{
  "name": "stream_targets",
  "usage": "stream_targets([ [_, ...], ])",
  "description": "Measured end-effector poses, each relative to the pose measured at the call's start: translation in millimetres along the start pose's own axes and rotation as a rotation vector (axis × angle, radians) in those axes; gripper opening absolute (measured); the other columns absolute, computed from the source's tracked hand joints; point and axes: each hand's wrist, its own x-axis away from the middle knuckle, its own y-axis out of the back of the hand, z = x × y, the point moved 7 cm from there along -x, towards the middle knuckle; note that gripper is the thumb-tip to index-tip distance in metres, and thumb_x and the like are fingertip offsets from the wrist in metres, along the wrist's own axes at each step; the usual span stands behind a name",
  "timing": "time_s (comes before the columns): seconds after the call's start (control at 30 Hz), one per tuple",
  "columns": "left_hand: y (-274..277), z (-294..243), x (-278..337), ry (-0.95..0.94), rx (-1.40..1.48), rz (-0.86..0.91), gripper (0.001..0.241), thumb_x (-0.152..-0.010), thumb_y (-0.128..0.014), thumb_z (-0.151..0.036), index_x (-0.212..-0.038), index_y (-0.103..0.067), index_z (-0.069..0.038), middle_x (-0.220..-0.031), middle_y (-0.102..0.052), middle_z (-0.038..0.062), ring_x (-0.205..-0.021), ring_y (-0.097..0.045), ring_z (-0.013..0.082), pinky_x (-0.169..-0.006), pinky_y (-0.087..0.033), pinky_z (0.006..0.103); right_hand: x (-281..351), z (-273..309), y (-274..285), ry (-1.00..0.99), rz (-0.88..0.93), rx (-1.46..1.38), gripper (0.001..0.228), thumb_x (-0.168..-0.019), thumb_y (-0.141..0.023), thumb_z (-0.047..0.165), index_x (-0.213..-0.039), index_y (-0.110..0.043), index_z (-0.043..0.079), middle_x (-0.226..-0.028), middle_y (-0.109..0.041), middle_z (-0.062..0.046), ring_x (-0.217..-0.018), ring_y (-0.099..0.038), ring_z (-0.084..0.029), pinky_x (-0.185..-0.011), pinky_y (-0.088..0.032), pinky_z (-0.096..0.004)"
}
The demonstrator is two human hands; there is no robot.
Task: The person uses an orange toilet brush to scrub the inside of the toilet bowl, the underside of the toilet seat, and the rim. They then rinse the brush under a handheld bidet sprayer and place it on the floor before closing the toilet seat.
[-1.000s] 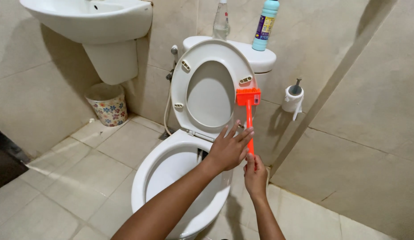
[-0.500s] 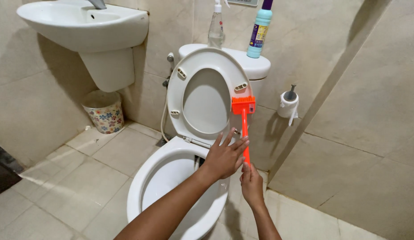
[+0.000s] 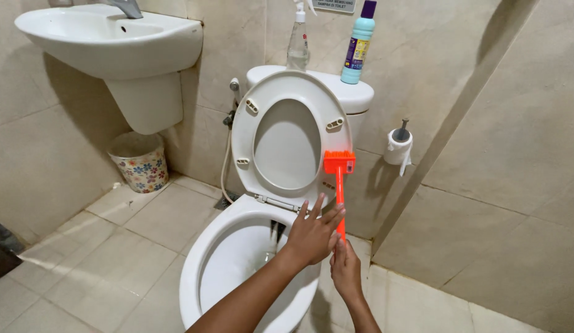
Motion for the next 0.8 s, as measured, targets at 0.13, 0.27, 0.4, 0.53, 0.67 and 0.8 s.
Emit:
stream_targets([
  [0.13, 38.8, 9.2, -18.7, 0.0, -0.022, -0.104, 0.066, -0.096, -0.057, -0.042, -0.154, -0.045, -0.014, -0.164, -0.038, -0.001, -0.154, -0.022, 0.0389, -0.118, -0.023, 0.0647, -27.4, 27.2, 2.1, 0.092, -0.023, 0.035, 0.045, -0.107, -0.038, 0.044, -0.09, -0.058, 0.007, -0.055, -0.047, 0.0, -0.045, -0.046, -0.01, -0.043, -0.039, -0.031],
  [0.27, 54.1, 19.5, -25.4, 0.034, 0.043, -0.113, 0.062, -0.099, -0.055, -0.04, -0.155, -0.045, -0.015, -0.164, -0.038, 0.0, -0.153, -0.024, 0.0415, -0.117, -0.026, 0.064, -33.1, 49.4, 0.6, 0.195, -0.03, 0.054, 0.047, -0.109, -0.038, 0.044, -0.089, -0.057, 0.006, -0.057, -0.048, 0.001, -0.048, -0.047, -0.008, -0.045, -0.041, -0.03],
  [0.4, 42.2, 16.1, -9.2, -0.019, 0.026, -0.087, 0.063, -0.099, -0.054, -0.041, -0.155, -0.043, -0.015, -0.164, -0.038, 0.001, -0.153, -0.023, 0.0428, -0.114, -0.027, 0.0644, -21.3, 31.6, -2.4, 0.167, -0.05, 0.112, 0.048, -0.108, -0.038, 0.045, -0.088, -0.059, 0.006, -0.056, -0.05, 0.001, -0.047, -0.049, -0.008, -0.046, -0.042, -0.029],
  [0.53, 16.1, 7.6, 13.6, -0.006, 0.096, 0.024, 0.067, -0.098, -0.052, -0.042, -0.157, -0.039, -0.012, -0.165, -0.035, 0.003, -0.153, -0.019, 0.0438, -0.116, -0.023, 0.0631, 9.6, 3.9, -13.7, 0.079, -0.031, 0.002, 0.046, -0.107, -0.037, 0.044, -0.091, -0.06, 0.007, -0.056, -0.047, 0.001, -0.046, -0.044, -0.009, -0.044, -0.038, -0.03],
  [0.67, -16.9, -1.6, 35.5, -0.006, 0.1, 0.179, 0.067, -0.101, -0.047, -0.046, -0.158, -0.037, -0.012, -0.164, -0.034, 0.004, -0.154, -0.014, 0.0454, -0.12, -0.016, 0.0622, 30.9, -43.6, -16.2, -0.059, -0.062, -0.032, 0.048, -0.107, -0.037, 0.043, -0.09, -0.061, 0.006, -0.056, -0.048, 0.001, -0.044, -0.045, -0.009, -0.042, -0.037, -0.029],
  [0.8, -21.3, -3.6, 34.6, -0.03, 0.152, 0.149, 0.068, -0.101, -0.048, -0.046, -0.157, -0.036, -0.01, -0.166, -0.032, 0.005, -0.153, -0.013, 0.0455, -0.12, -0.016, 0.0606, 33.1, -33.0, -12.7, -0.041, -0.086, -0.023, 0.043, -0.105, -0.037, 0.041, -0.091, -0.063, 0.01, -0.055, -0.048, 0.001, -0.043, -0.045, -0.009, -0.041, -0.037, -0.028],
])
